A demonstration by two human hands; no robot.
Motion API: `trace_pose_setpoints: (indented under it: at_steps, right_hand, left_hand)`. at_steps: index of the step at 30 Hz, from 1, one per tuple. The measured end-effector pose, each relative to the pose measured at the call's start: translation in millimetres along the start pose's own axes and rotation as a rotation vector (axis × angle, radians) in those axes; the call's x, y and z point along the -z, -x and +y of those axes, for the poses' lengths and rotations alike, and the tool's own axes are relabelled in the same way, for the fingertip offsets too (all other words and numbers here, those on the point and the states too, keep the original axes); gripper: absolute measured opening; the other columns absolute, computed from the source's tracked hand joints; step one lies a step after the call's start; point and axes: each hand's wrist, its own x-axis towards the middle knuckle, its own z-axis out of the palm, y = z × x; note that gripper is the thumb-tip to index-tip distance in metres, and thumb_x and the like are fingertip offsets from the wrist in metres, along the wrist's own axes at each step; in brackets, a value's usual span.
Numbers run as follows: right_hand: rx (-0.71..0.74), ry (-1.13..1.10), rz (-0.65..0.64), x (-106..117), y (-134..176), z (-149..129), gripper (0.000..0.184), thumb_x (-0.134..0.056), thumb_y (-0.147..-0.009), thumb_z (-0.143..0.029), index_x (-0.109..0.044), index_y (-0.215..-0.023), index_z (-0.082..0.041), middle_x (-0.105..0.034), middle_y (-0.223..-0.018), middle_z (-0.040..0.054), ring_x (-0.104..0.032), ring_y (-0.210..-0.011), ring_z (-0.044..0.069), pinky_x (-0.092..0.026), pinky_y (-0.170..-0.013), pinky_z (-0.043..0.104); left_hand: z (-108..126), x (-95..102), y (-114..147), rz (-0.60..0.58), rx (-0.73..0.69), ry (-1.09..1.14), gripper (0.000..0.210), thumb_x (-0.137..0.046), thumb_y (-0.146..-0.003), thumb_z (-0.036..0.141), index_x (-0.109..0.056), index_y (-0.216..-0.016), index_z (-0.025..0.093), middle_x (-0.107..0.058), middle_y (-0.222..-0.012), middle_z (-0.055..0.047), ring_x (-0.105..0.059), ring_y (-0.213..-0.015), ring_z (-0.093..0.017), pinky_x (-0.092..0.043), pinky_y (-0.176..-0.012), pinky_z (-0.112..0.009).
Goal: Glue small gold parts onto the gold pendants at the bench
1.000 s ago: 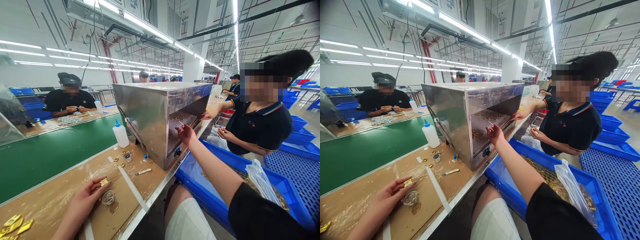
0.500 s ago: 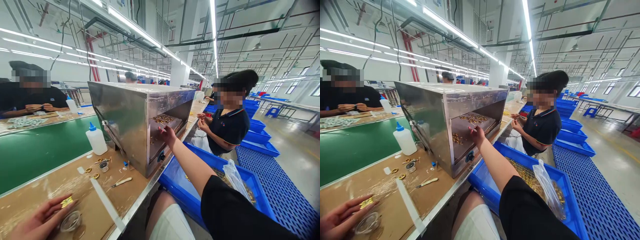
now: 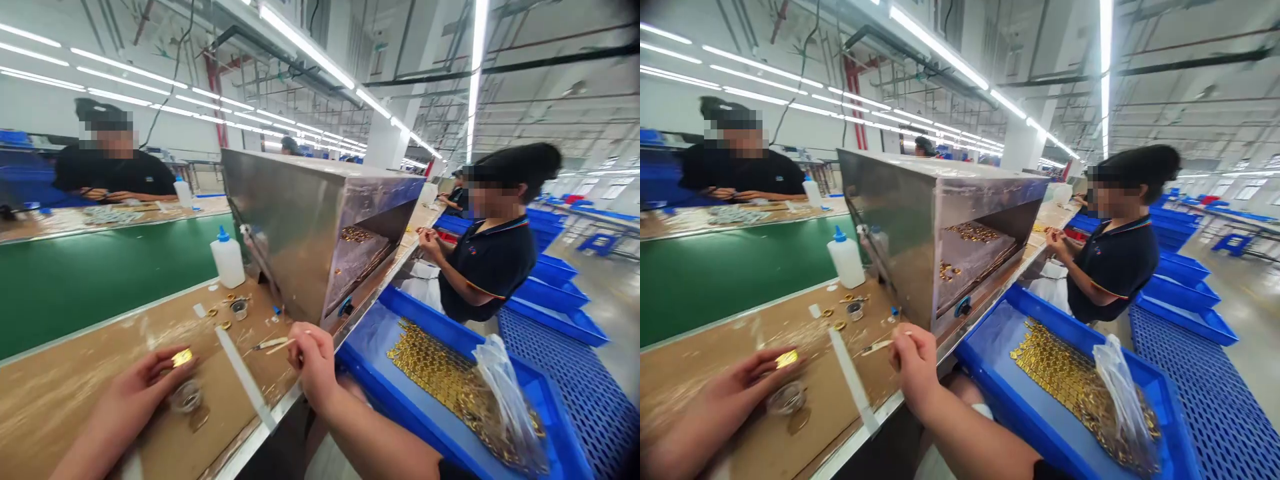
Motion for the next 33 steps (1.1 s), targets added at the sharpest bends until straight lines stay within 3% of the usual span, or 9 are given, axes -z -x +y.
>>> trace_pose_setpoints:
  at_steps: [2,4,6,9,13,15,21,27,33]
  right_hand:
    - [-0.057,0.091,-0.259,-29.6,-7.6,3.7,0.05,-0.062,-0.092,-0.051,-0.045,-0.054,-0.023,-0.042,-0.053,-0.0022,-0.038,-0.053,0.014,-0.027,-0.054,0.031]
    - [0.022,0.258,-0.479,-53.0,-23.5,5.9,0.053,-0.058,-0.094,-0.053,-0.04,-0.055,-0.022,-0.039,-0.055,-0.0034,-0.036,-0.056,0.013,-0.027,-0.058,0.03]
    - [0.145,0.373,-0.662,-71.1,-40.7,14.9,0.052,-0.057,-0.095,-0.05,-0.036,-0.057,-0.022,-0.036,-0.055,-0.0042,-0.033,-0.056,0.012,-0.024,-0.058,0.03]
    - [0.269,0.441,-0.854,-88.0,-56.2,38.7,0.048,-0.056,-0.098,-0.037,-0.033,-0.059,-0.022,-0.034,-0.055,-0.0045,-0.033,-0.054,0.012,-0.023,-0.059,0.031]
    - [0.334,0.531,-1.04,-91.1,-54.2,57.3,0.045,-0.055,-0.097,-0.027,-0.031,-0.06,-0.021,-0.033,-0.056,-0.0048,-0.034,-0.054,0.011,-0.023,-0.059,0.031]
    - [0.34,0.553,-1.066,-91.0,-52.1,59.5,0.044,-0.055,-0.096,-0.026,-0.031,-0.06,-0.021,-0.032,-0.056,-0.0049,-0.034,-0.053,0.011,-0.023,-0.058,0.031]
    - [0.295,0.51,-0.916,-94.5,-59.3,65.4,0.047,-0.052,-0.098,-0.03,-0.026,-0.06,-0.023,-0.027,-0.055,-0.0049,-0.031,-0.052,0.011,-0.022,-0.057,0.031]
    - [0.349,0.825,-1.083,-91.6,-58.8,72.7,0.038,-0.053,-0.094,-0.025,-0.033,-0.062,-0.021,-0.038,-0.058,-0.0032,-0.038,-0.057,0.012,-0.023,-0.06,0.031]
    - [0.225,0.754,-1.127,-90.9,-57.8,76.2,0.04,-0.052,-0.091,-0.024,-0.03,-0.059,-0.021,-0.032,-0.056,-0.0047,-0.034,-0.055,0.011,-0.022,-0.06,0.031]
  left_hand:
    - [11.8,1.1,14.3,-0.064,0.023,0.079,0.076,-0.088,-0.054,0.072,-0.074,-0.11,0.021,-0.08,-0.089,-0.005,-0.073,-0.076,-0.025,-0.054,-0.057,-0.028]
    - [19.5,0.0,25.5,-0.07,-0.007,0.127,0.068,-0.085,-0.067,0.063,-0.072,-0.114,0.016,-0.069,-0.07,0.0,-0.059,-0.053,-0.014,-0.043,-0.047,-0.023]
    - [19.9,-1.7,26.4,-0.083,-0.048,0.202,0.058,-0.086,-0.071,0.051,-0.071,-0.113,0.014,-0.063,-0.066,0.003,-0.052,-0.048,-0.01,-0.04,-0.045,-0.02]
    - [9.3,-1.4,13.5,-0.069,-0.053,0.25,0.045,-0.084,-0.077,0.036,-0.07,-0.114,0.013,-0.062,-0.071,0.004,-0.051,-0.045,-0.007,-0.04,-0.043,-0.019]
    - [-0.3,-2.6,5.3,-0.087,-0.042,0.287,0.032,-0.077,-0.086,0.023,-0.067,-0.115,0.014,-0.068,-0.082,0.001,-0.05,-0.041,-0.004,-0.039,-0.039,-0.018]
    - [-0.3,-3.7,6.3,-0.09,-0.047,0.291,0.028,-0.075,-0.087,0.017,-0.067,-0.114,0.014,-0.067,-0.082,0.002,-0.048,-0.039,-0.003,-0.038,-0.037,-0.018]
    - [2.6,-2.2,7.2,-0.082,-0.031,0.223,0.024,-0.073,-0.09,0.014,-0.067,-0.113,0.014,-0.064,-0.077,0.004,-0.047,-0.037,-0.003,-0.035,-0.034,-0.018]
    - [2.7,-1.8,6.9,-0.092,-0.025,0.203,0.025,-0.073,-0.09,0.014,-0.066,-0.114,0.014,-0.067,-0.079,0.003,-0.046,-0.038,-0.002,-0.035,-0.035,-0.017]
    - [2.9,-2.3,6.2,-0.068,-0.016,0.166,0.027,-0.077,-0.088,0.018,-0.068,-0.114,0.015,-0.065,-0.078,0.003,-0.046,-0.039,-0.003,-0.036,-0.036,-0.019]
